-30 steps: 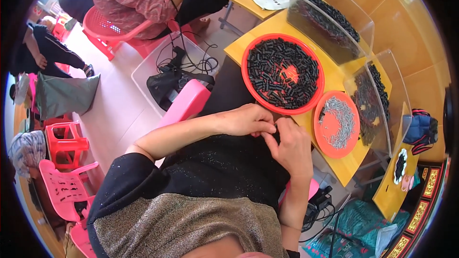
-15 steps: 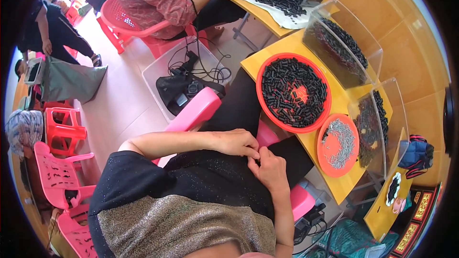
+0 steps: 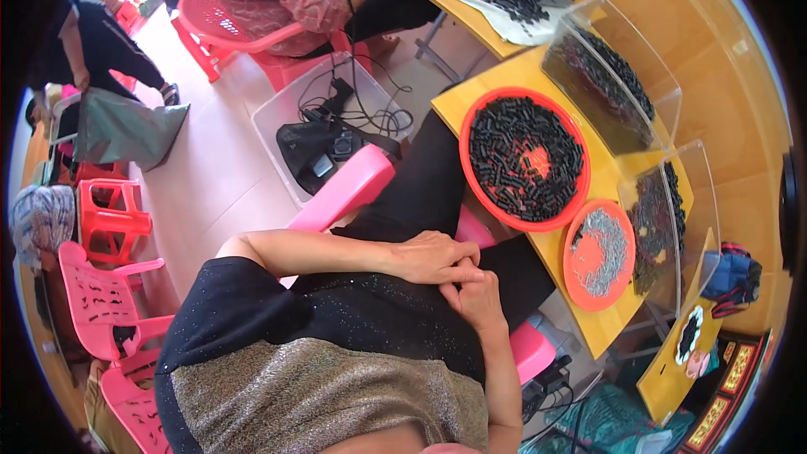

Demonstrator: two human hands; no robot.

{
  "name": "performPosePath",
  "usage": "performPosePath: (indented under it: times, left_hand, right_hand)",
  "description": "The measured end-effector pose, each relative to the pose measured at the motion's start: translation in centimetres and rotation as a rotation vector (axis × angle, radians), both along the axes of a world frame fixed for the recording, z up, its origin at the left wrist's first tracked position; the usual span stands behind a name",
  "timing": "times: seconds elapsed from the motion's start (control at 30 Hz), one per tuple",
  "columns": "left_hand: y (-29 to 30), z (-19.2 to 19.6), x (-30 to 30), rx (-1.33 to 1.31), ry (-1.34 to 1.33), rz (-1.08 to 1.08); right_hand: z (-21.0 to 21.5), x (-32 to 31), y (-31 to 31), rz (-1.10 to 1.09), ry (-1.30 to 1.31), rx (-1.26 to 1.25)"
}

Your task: The person assembles small components by picking plastic parts and metal pins from plates and inserting the pins into the plastic parts by hand.

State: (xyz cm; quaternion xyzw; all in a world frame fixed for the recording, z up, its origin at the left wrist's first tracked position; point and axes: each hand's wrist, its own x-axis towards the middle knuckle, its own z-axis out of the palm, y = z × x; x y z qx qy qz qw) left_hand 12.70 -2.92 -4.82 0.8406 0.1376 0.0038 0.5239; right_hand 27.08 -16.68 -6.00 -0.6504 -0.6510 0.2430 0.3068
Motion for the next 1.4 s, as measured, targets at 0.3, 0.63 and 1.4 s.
performPosePath:
  times: [0.3, 0.63, 1.4]
  left_hand:
    - [-0.3, -2.4, 0.2, -0.113, -0.020, 0.005]
    - [-0.8, -2.6, 0.2, -0.084, -0.148, 0.076]
    - [0.3, -3.7, 0.8, -0.644, -0.070, 0.235]
  right_hand:
    - [-1.4, 0.3, 0.0, 0.008, 0.037, 0.052]
    - [-2.3, 0.7, -0.5, 0.030, 0.059, 0.159]
    - [15.0, 14.1, 0.2, -0.722, -0.450, 1.096]
